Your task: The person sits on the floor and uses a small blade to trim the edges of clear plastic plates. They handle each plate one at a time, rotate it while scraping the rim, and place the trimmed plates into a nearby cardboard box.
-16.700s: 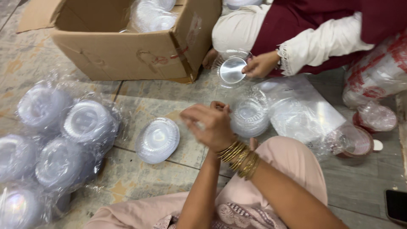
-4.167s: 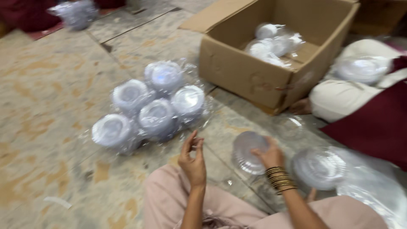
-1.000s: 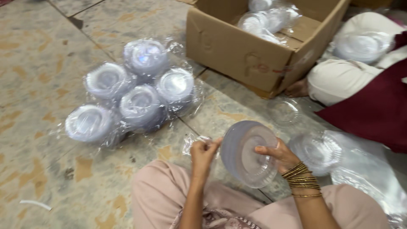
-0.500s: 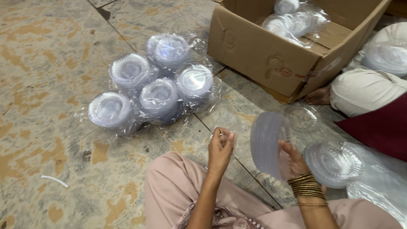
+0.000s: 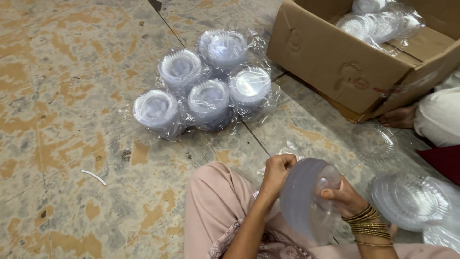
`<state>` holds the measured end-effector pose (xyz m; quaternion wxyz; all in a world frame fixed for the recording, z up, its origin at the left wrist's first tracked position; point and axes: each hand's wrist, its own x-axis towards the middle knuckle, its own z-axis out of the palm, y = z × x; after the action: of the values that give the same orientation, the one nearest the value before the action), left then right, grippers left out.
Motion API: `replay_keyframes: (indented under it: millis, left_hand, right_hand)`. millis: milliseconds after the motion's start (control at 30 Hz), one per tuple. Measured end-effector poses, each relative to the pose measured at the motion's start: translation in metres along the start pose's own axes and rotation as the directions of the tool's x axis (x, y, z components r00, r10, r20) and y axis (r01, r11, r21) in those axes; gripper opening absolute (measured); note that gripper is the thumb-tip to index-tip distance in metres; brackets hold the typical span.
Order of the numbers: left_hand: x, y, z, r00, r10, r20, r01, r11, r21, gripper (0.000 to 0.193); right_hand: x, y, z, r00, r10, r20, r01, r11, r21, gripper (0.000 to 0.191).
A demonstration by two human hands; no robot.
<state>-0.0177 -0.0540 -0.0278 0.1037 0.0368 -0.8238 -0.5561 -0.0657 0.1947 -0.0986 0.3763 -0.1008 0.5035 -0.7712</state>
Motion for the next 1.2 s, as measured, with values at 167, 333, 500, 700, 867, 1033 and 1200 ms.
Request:
replay_keyframes:
  millis: [167, 333, 500, 700, 867, 1033, 1200]
  left_hand:
    - [0.008, 0.0, -0.019, 0.951, -0.106, 0.291, 0.27, 0.743, -0.613, 0.005]
    - [0.009, 0.003, -0.025, 0.966, -0.172, 0.192, 0.254, 0.759, -0.6, 0.011]
    - [0.011, 0.004, -0.034, 0.978, -0.191, 0.086, 0.19, 0.635, -0.749, 0.025]
    - [0.007, 0.017, -0.036, 0.983, -0.18, 0.049, 0.172, 0.774, -0.609, 0.019]
    - [0.006, 0.031, -0.019, 0.984, -0.128, 0.121, 0.176, 0.703, -0.689, 0.029]
    - [0.007, 0.022, -0.029, 0.973, -0.112, 0.201, 0.227, 0.616, -0.754, 0.027]
    - [0.012, 0.005, -0.041, 0.987, -0.158, 0.012, 0.129, 0.755, -0.643, 0.022]
  right_hand:
    - [-0.002, -0.029, 0.02, 0.971, -0.167, -0.173, 0.162, 0.986, -0.047, 0.101]
    - [-0.008, -0.041, 0.024, 0.931, -0.208, -0.3, 0.234, 0.971, 0.053, 0.108]
    - [-0.009, -0.036, 0.015, 0.933, -0.191, -0.306, 0.213, 0.976, 0.04, 0.109]
    - [-0.015, -0.066, 0.046, 0.96, -0.244, 0.136, 0.273, 0.92, -0.282, 0.123]
    - [-0.013, -0.06, 0.086, 0.968, -0.203, 0.145, 0.248, 0.848, -0.469, 0.109]
    - [-0.002, -0.039, 0.06, 0.997, -0.066, -0.026, 0.056, 0.956, -0.29, 0.072]
    - [-0.006, -0.018, 0.002, 0.986, -0.16, -0.048, 0.149, 0.971, -0.188, 0.062]
